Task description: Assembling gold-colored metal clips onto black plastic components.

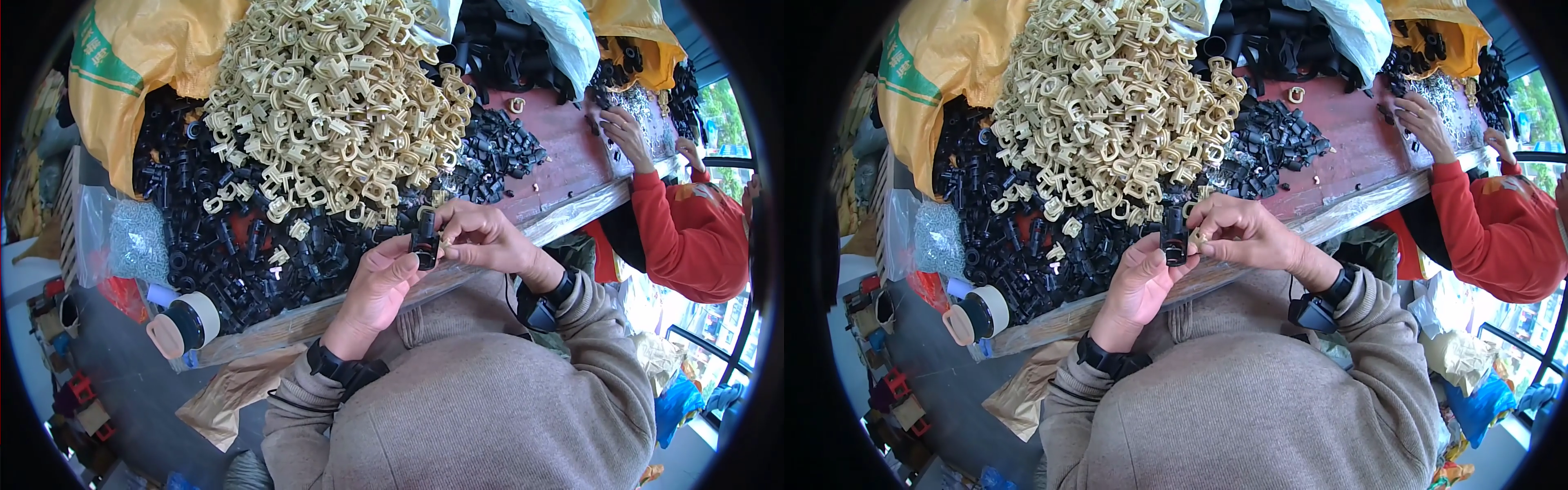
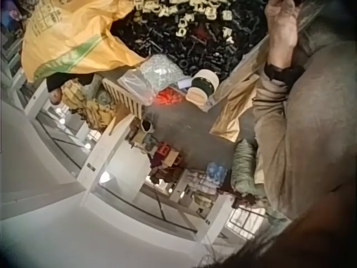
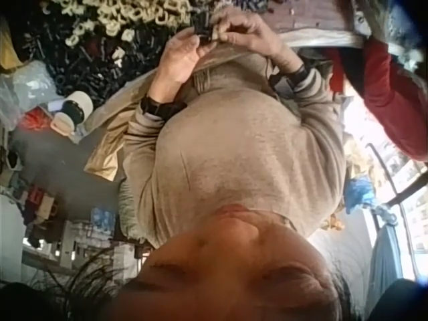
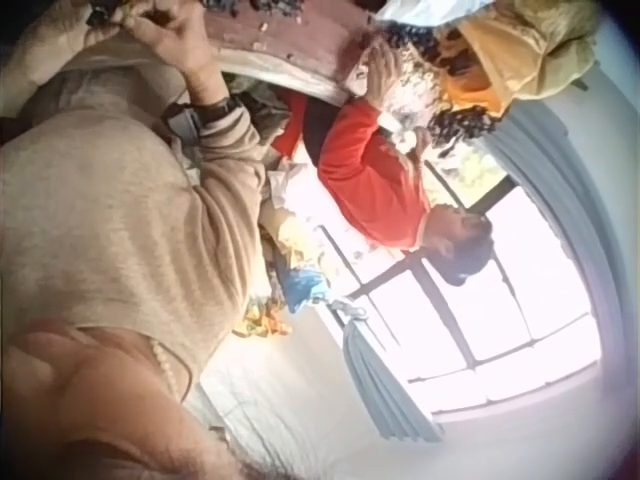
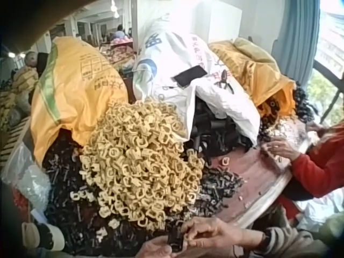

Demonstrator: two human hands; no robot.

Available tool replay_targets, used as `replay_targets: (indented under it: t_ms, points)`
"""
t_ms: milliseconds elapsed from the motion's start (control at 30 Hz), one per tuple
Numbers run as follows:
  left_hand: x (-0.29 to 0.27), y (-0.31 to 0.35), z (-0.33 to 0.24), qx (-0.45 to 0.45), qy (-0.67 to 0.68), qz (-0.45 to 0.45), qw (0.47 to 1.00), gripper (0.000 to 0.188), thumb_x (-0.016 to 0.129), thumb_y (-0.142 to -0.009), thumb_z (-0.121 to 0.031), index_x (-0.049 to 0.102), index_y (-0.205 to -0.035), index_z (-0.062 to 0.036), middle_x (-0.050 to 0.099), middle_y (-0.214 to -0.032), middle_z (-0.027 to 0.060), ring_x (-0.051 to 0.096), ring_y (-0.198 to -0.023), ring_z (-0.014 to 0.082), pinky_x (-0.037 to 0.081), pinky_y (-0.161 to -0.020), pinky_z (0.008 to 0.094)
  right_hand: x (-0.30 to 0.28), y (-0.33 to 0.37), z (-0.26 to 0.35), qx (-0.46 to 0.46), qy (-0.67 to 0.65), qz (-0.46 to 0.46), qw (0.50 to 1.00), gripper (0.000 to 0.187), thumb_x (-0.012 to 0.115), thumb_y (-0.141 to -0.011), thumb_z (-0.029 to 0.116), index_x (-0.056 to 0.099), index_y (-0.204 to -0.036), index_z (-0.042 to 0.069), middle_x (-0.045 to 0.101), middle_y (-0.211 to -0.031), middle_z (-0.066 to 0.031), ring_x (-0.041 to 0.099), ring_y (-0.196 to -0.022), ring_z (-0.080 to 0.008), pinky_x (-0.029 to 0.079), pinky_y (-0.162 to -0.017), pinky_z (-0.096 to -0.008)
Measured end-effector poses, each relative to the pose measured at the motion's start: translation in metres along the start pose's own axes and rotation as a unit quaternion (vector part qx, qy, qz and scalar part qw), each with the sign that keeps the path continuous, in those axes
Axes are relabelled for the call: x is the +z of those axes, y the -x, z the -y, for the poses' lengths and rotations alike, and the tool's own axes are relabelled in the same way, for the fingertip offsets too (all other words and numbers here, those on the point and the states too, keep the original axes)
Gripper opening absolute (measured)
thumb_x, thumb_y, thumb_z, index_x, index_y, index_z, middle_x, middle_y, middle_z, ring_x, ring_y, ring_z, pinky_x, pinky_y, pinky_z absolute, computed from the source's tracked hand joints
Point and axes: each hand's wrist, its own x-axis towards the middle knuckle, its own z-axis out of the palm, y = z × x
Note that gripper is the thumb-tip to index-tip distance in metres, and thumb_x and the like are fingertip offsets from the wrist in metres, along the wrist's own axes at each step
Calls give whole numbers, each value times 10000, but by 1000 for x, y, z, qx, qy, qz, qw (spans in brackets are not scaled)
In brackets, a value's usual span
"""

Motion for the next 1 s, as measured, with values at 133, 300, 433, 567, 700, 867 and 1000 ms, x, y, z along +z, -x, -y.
replay_targets:
  t_ms: [133,300,433,567,700,867,1000]
  points:
    - [1,1,0,0,1,-9,1000,299,617,-769,-175,549,-1016,-20,584,-988,98,542,-951,199,402,-893,352,1,0,15,22,169,42,984,82,617,-738,40,562,-793,11,540,-827,-46,526,-693,-90,434,-578,-223]
    - [-1,3,3,-5,0,-30,1000,310,612,-780,-178,549,-1044,-28,592,-985,88,547,-940,165,397,-875,301,8,6,20,51,217,-50,974,86,598,-733,38,558,-807,21,523,-799,-43,511,-659,-111,411,-561,-224]
    - [0,3,1,-23,-8,-38,999,300,605,-786,-171,548,-1047,-33,593,-982,88,558,-921,164,420,-844,286,7,7,16,65,220,-74,971,118,582,-735,36,557,-849,17,513,-852,-56,523,-664,-110,435,-556,-215]
    - [2,2,0,-33,-18,-42,998,291,597,-792,-160,546,-1049,-35,595,-974,90,570,-901,169,445,-799,268,2,8,1,14,210,-71,975,126,582,-770,69,555,-879,12,501,-847,-56,509,-678,-108,434,-554,-216]
    - [3,3,0,-35,-34,-59,997,289,600,-789,-142,543,-1049,-30,599,-962,90,582,-875,176,463,-759,254,5,11,7,33,123,-85,988,138,576,-800,112,560,-894,12,488,-846,-49,490,-710,-111,415,-579,-218]
    - [3,4,2,-32,-49,-87,994,287,609,-778,-105,541,-1046,-24,601,-951,86,592,-851,173,475,-737,250,8,10,21,38,107,-66,991,144,564,-817,148,580,-854,10,491,-822,-41,475,-731,-117,390,-619,-226]
    - [6,4,4,-20,-47,-92,994,286,615,-770,-81,542,-1041,-26,603,-934,74,592,-838,158,479,-736,256,14,5,23,-8,123,-51,991,148,565,-817,153,594,-811,8,505,-792,-43,473,-723,-116,396,-629,-234]
